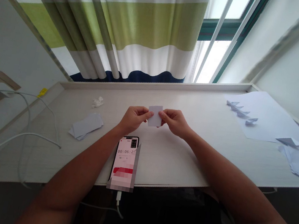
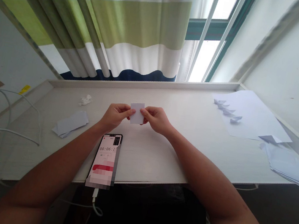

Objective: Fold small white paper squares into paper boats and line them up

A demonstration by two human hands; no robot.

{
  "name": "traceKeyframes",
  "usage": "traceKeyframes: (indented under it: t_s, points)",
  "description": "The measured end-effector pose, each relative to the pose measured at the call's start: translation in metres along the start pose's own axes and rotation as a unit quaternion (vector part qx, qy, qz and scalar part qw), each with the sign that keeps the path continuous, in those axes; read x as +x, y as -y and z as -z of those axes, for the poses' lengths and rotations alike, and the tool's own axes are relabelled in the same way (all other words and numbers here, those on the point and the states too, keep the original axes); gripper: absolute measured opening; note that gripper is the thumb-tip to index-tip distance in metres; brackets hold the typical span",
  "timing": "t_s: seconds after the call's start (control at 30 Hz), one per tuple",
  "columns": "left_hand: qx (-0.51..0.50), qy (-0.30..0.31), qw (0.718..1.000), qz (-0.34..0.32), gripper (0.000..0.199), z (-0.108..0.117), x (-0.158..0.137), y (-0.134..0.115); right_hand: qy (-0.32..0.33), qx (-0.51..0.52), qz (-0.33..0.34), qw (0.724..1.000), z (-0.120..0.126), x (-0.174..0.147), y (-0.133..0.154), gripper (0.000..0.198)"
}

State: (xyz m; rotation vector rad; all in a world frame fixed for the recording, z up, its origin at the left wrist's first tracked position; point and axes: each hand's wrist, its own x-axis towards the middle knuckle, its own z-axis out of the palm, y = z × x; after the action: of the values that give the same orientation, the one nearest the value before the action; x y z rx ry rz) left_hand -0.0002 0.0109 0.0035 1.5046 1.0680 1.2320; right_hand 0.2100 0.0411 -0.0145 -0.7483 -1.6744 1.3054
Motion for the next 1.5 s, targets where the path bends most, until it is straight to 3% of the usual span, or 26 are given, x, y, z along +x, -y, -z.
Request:
traceKeyframes:
  t_s: [0.17, 0.33, 0.53, 0.8, 1.23, 1.5]
  points:
    - [0.007, -0.021, 1.000, -0.011, 0.041, 0.001, 0.001, 0.000, 0.046, -0.020, -0.024, 0.998, 0.001, -0.003, 0.004, 0.068]
    - [0.019, 0.024, 1.000, -0.002, 0.041, 0.000, -0.001, 0.002, 0.021, -0.004, -0.015, 1.000, 0.004, -0.002, 0.005, 0.066]
    - [0.013, -0.004, 1.000, -0.006, 0.042, -0.002, -0.002, -0.002, 0.051, 0.024, -0.005, 0.998, 0.004, -0.001, 0.005, 0.062]
    - [-0.023, -0.012, 0.999, -0.019, 0.044, -0.004, 0.000, 0.001, 0.039, -0.013, 0.007, 0.999, 0.005, -0.003, 0.009, 0.059]
    - [0.002, 0.010, 1.000, -0.014, 0.041, 0.000, 0.001, 0.006, 0.010, 0.071, 0.001, 0.997, 0.003, -0.001, 0.001, 0.055]
    - [-0.072, -0.001, 0.997, 0.013, 0.035, -0.002, 0.000, 0.004, -0.010, 0.156, -0.035, 0.987, 0.000, -0.002, 0.007, 0.044]
